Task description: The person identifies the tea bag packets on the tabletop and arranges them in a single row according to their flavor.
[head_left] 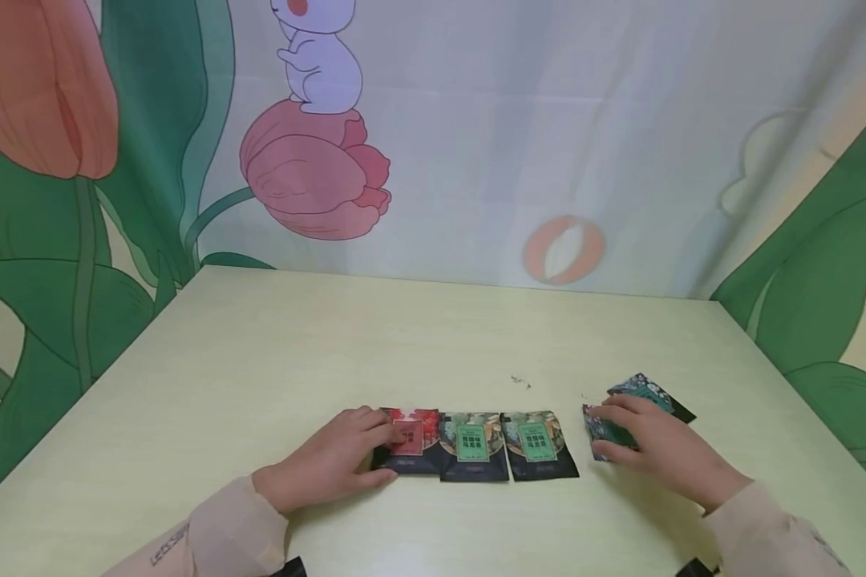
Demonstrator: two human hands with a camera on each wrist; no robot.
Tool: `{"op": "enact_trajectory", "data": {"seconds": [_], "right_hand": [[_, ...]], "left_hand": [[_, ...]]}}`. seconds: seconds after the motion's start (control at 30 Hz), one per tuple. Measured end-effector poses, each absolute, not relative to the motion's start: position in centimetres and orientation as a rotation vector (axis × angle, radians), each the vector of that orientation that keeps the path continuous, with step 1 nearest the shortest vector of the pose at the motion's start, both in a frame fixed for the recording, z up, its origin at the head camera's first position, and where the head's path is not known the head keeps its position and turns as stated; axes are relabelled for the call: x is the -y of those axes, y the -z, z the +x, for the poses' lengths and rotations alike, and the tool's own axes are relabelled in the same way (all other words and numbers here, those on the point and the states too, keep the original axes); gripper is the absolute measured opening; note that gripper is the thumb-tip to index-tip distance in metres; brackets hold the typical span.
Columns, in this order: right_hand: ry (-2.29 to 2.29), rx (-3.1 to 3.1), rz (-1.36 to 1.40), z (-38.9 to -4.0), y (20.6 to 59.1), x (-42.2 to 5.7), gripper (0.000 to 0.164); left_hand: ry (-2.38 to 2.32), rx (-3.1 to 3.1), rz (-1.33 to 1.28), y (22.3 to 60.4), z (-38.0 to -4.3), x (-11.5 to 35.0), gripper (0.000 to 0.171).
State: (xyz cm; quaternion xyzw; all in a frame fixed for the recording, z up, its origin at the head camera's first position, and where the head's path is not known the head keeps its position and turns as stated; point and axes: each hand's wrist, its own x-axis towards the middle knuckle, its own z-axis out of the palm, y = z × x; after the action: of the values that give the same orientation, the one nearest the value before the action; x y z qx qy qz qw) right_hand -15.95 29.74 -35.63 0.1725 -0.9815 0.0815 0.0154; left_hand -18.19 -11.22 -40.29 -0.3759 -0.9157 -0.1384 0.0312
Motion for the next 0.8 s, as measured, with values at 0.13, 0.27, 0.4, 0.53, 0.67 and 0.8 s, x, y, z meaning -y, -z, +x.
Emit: {"op": "enact_trajectory", "data": {"seconds": [0.13, 0.27, 0.4, 0.53, 0.67, 0.8], "right_hand": [[-0.241, 3.052, 0.515, -16.0, 36.3, -31.5, 0.047], [-0.194, 3.071, 0.472, -16.0, 37.3, -33.1, 0.05], [-0.172, 3.103, 0.422, -16.0, 38.1, -34.1, 0.054], [-0.191, 3.098, 0.401, -15.8, 38.6, -34.3, 0.056], [-0.2, 3.057, 0.4, -15.6, 38.9, -34.0, 0.056], [-0.187, 3.013, 0.4, -15.4, 39.0, -33.6, 0.056]], "left_hand": [[0.435, 2.813, -1.152, 40.3, -18.2, 11.3, 0.035], [0.447, 2.815, -1.147, 40.3, -18.1, 11.3, 0.035], [0.445, 2.815, -1.149, 40.3, -18.1, 11.3, 0.035], [0.436, 2.82, -1.15, 40.2, -18.1, 11.2, 0.035], [0.432, 2.826, -1.146, 40.2, -18.1, 11.2, 0.036], [0.442, 2.825, -1.148, 40.2, -18.0, 11.1, 0.036]]}}
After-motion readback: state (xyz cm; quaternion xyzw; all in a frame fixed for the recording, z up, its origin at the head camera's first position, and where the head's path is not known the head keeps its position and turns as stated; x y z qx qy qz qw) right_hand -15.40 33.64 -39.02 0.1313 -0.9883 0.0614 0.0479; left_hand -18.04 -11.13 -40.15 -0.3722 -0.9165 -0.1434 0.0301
